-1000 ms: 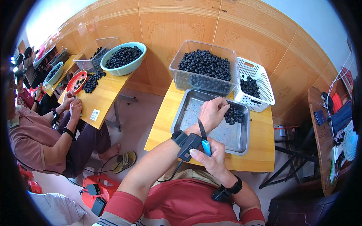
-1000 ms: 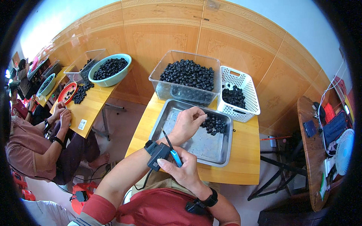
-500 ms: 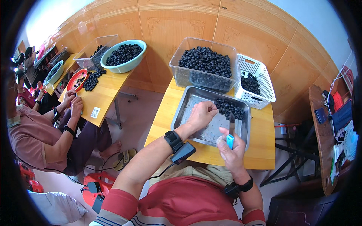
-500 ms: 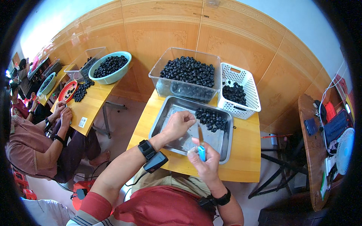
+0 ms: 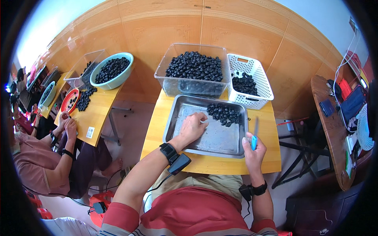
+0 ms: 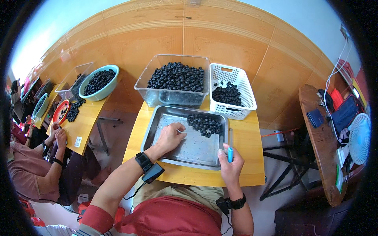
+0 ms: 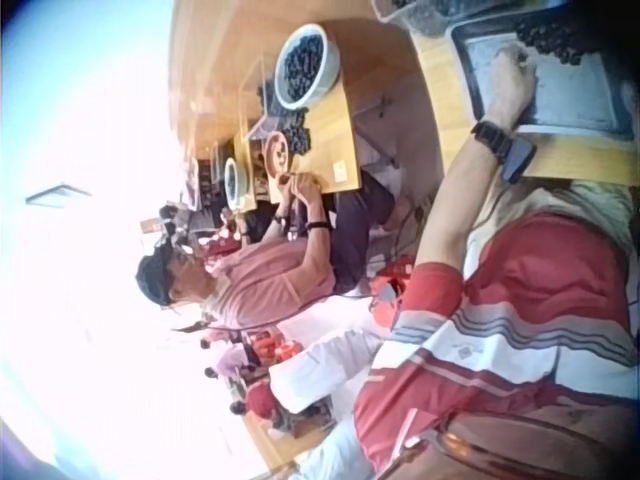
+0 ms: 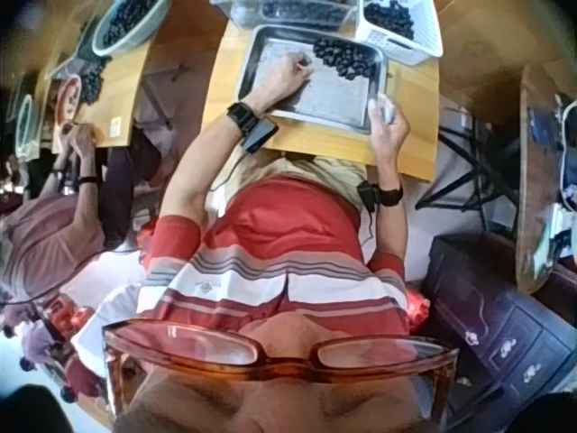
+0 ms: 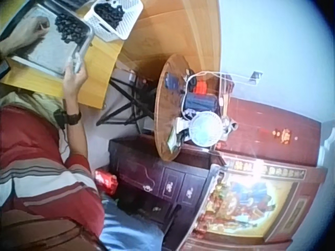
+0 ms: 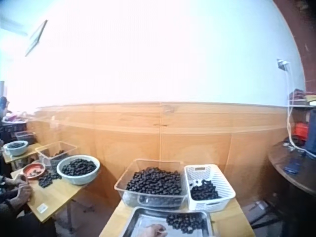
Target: Manually cutting and processing small dark fruits using a small knife.
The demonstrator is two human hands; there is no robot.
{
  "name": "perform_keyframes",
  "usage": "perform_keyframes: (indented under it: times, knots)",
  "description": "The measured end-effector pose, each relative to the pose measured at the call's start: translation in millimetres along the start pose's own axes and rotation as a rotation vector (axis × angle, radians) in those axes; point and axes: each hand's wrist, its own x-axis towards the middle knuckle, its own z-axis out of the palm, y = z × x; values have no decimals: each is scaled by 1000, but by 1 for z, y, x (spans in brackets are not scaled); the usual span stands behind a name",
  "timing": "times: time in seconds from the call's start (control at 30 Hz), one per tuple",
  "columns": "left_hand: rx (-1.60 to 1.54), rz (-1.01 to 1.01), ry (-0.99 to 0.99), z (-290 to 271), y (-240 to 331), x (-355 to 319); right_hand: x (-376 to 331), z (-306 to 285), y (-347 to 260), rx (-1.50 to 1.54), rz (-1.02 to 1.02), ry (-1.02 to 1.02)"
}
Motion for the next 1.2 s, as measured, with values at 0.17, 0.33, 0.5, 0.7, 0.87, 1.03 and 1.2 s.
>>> perform_keyframes:
  times: [0.17,0.33,0.5,0.7,0.87,1.03,1.2]
  knots:
    - [-19,-12,-51,4,6,6,7,-10,24,-68,-88,165]
    - [-7,29,-69,16,18,13,5,-21,43,-73,-31,229]
    - [20,94,-111,29,33,18,6,-17,48,57,32,267]
    - [184,168,-174,48,44,28,7,-21,55,23,63,202]
    - [218,192,-196,54,42,35,9,-18,52,34,38,208]
    - [174,193,-229,51,44,35,10,-21,57,8,46,193]
    - [123,232,-212,47,44,30,11,-21,57,44,103,169]
